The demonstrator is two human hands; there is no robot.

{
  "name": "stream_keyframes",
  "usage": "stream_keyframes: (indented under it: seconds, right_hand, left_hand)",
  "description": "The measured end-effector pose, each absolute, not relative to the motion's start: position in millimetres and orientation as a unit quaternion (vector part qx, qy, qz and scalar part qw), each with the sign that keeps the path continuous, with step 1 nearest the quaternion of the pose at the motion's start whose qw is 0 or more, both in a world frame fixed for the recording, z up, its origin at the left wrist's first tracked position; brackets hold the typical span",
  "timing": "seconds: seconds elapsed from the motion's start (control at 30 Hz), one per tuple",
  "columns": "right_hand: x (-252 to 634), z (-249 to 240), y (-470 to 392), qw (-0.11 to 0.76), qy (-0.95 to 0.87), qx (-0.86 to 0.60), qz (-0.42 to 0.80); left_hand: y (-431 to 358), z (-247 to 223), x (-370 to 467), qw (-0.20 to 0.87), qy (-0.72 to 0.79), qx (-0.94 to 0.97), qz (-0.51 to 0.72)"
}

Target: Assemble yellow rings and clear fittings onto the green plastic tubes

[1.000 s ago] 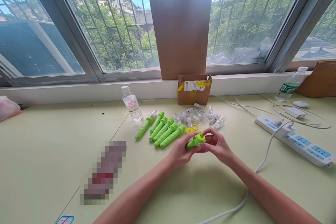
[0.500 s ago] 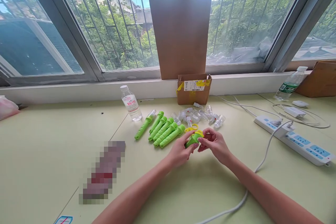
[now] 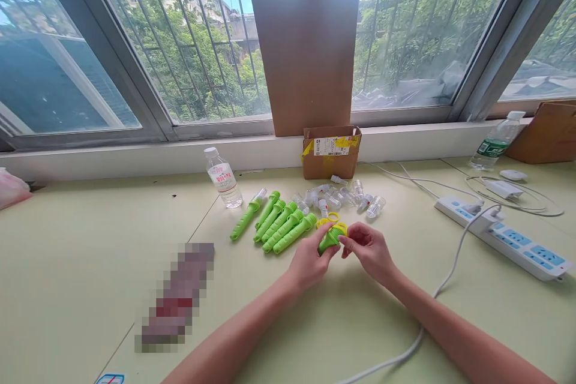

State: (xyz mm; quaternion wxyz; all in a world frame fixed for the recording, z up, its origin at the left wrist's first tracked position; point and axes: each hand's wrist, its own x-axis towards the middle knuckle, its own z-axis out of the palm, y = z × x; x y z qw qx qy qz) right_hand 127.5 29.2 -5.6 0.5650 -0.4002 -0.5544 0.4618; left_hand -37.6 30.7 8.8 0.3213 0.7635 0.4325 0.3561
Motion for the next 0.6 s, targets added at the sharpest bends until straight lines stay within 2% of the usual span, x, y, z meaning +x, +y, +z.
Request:
stream_keyframes:
  seconds: [0.13,0.33,0.6]
  right_hand:
    - [127.9,-11.1,28.7,0.559,-0.589,-0.413,0.413]
    - [125.5,-16.1,30.0,0.530,-0.598,-0.433,0.417]
    - [125.1,-17.3,28.6,0.526,-0.617,-0.445,0.380]
  left_hand:
    - [32.8,3.7,-39.9,0.269,0.446,0.789,0.326]
    - [38.7,-6.8,-44.5,0.151,0.454,0.823,0.305]
    - [40.0,-10.9,-45.2,0.102,0.454,0.834,0.296]
